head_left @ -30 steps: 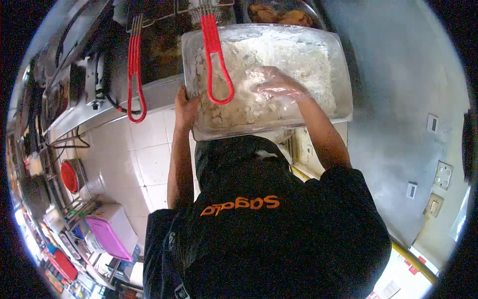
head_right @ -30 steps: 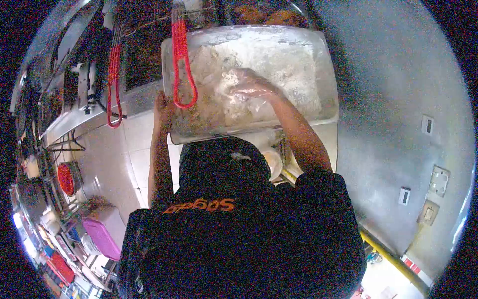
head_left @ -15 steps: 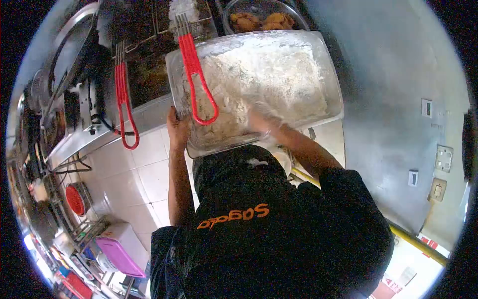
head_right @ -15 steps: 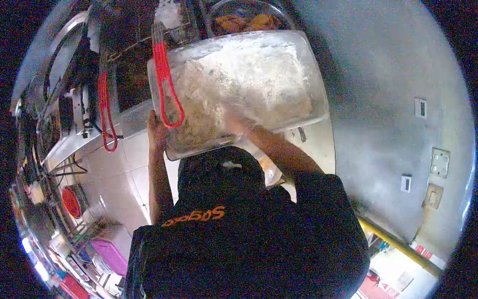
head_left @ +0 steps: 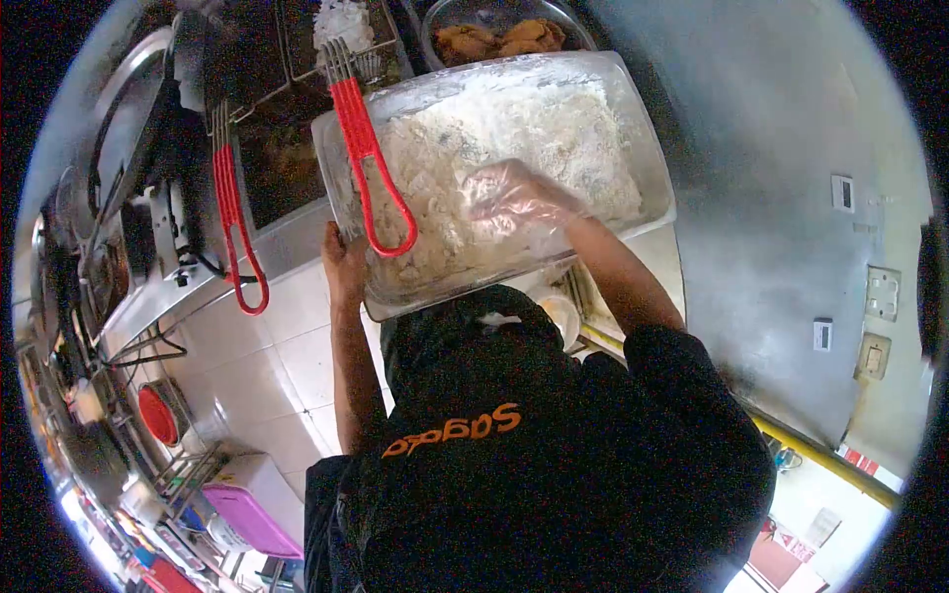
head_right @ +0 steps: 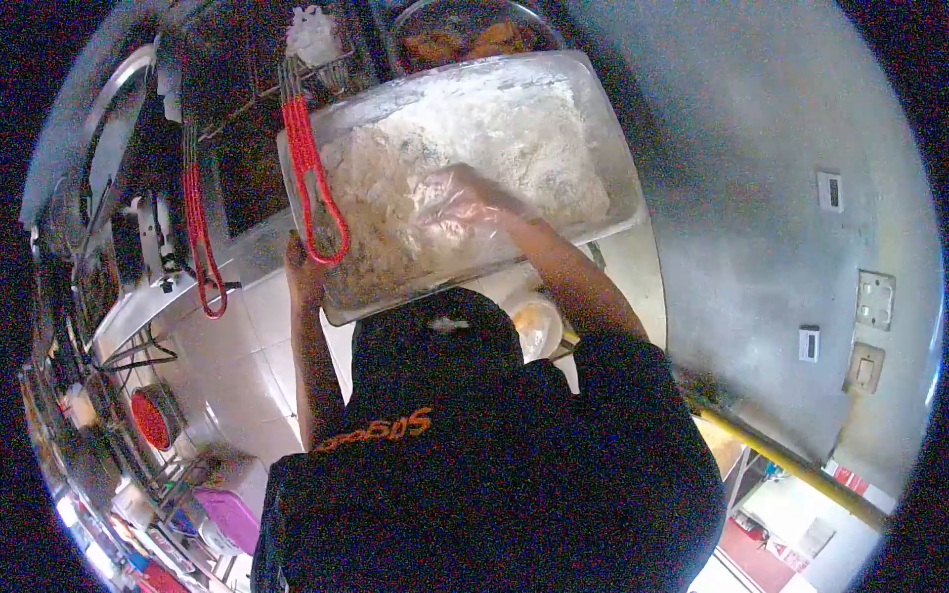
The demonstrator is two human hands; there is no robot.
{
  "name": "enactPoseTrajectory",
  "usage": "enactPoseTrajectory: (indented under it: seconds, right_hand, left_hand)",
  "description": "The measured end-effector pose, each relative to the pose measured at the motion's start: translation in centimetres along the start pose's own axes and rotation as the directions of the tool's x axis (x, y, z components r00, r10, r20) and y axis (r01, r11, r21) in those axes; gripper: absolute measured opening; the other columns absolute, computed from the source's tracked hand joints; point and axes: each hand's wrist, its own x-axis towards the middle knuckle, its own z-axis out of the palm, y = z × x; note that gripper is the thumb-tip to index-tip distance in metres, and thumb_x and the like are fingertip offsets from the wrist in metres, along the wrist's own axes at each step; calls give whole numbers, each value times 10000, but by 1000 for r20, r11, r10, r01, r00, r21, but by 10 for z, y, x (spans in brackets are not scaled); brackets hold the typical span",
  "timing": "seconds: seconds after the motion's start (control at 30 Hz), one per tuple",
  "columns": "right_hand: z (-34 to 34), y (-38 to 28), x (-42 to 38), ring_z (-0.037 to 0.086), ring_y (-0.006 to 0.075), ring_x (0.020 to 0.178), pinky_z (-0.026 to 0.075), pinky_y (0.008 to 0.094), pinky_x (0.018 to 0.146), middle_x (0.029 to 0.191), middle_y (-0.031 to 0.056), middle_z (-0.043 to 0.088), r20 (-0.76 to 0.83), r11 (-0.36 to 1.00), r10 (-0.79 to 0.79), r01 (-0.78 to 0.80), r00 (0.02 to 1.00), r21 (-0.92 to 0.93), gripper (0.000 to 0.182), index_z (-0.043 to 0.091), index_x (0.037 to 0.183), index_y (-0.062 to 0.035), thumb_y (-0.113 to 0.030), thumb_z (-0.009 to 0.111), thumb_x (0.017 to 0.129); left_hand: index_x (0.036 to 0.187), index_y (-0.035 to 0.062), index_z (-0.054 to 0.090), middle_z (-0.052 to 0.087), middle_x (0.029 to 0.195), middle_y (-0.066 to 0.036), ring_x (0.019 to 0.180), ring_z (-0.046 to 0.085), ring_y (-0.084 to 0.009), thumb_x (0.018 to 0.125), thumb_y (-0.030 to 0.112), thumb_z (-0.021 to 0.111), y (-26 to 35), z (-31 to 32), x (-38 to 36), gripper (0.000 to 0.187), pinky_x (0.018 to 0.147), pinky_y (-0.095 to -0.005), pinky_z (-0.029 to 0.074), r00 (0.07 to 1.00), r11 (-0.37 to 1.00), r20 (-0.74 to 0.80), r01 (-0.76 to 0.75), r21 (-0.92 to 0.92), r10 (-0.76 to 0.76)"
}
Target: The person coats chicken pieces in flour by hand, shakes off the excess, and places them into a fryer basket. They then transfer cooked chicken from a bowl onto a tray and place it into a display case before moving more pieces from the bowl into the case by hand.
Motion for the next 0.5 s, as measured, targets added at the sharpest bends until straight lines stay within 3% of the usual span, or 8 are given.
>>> enactPoseTrajectory:
  seconds: [0.03, 0.07, 0.13, 0.27, 0.3, 0.33, 0.37, 0.5]
  right_hand:
    - [6, 19, 11, 576, 146, 635, 503, 248, 601, 805, 112, 637, -162, 960, -228, 193, 960, -204, 475, 555, 1059, 12, -179, 737, 663]
    - [5, 38, 13, 576, 146, 635, 503, 248, 601, 805, 112, 637, -160, 960, -226, 192, 961, -205, 475, 555, 1059, 12, -179, 737, 663]
    - [1, 8, 8, 579, 155, 636, 496, 253, 609, 806, 109, 638, -51, 995, 99, -100, 994, -29, 455, 563, 1049, 3, -165, 734, 662]
    - [5, 96, 45, 581, 165, 684, 502, 277, 630, 857, 105, 633, -155, 983, 104, -125, 982, -131, 443, 568, 1062, -19, -156, 726, 672]
    - [1, 60, 29, 578, 164, 700, 501, 284, 637, 865, 105, 629, -23, 997, -71, 71, 997, 11, 420, 567, 1064, -22, -146, 710, 690]
    - [2, 37, 22, 573, 155, 714, 496, 281, 638, 860, 98, 624, 48, 982, -30, 21, 998, 188, 388, 567, 1061, -23, -127, 688, 708]
    - [3, 13, 16, 568, 147, 728, 490, 278, 639, 854, 91, 620, 119, 935, 11, -52, 993, 351, 357, 567, 1059, -25, -107, 666, 726]
    - [2, 0, 21, 555, 132, 722, 470, 261, 648, 835, 66, 612, 131, 964, 114, -142, 985, 224, 377, 551, 1086, -22, -83, 642, 726]
  left_hand:
    - [991, -5, 487, 568, 944, -79, 835, 521, -145, 717, -27, 516, -1, 1, -1, 276, 759, -279, 413, 1000, 999, 3, -18, -43, 19]
    - [991, -5, 487, 568, 944, -79, 835, 521, -145, 717, -27, 516, -7, -1, -1, 276, 759, -279, 413, 1000, 999, 2, -17, -45, 17]
    - [1010, -16, 482, 566, 950, -84, 850, 520, -156, 714, -36, 508, -7, -3, 7, 298, 773, -283, 408, 998, 995, 39, -56, 79, 53]
    - [1023, -19, 480, 566, 949, -87, 878, 519, -167, 712, -46, 495, 9, 3, -4, 313, 795, -290, 400, 999, 991, -52, 7, 131, -1]
    - [1031, -23, 478, 564, 956, -92, 889, 520, -176, 706, -53, 484, -8, 1, 3, 326, 806, -292, 397, 998, 999, -57, 18, -43, -20]
    - [1039, -27, 476, 563, 962, -96, 900, 522, -184, 701, -60, 474, -15, -3, 8, 340, 817, -293, 393, 997, 976, -58, 27, -215, -41]
    - [1062, -33, 469, 560, 979, -106, 907, 526, -196, 689, -75, 459, -4, 4, 1, 375, 827, -295, 393, 993, 991, -108, -56, -125, 43]
    - [1056, -33, 473, 549, 1004, -107, 930, 519, -196, 686, -76, 452, 7, -1, 4, 373, 830, -291, 391, 994, 973, -88, -45, 228, 66]
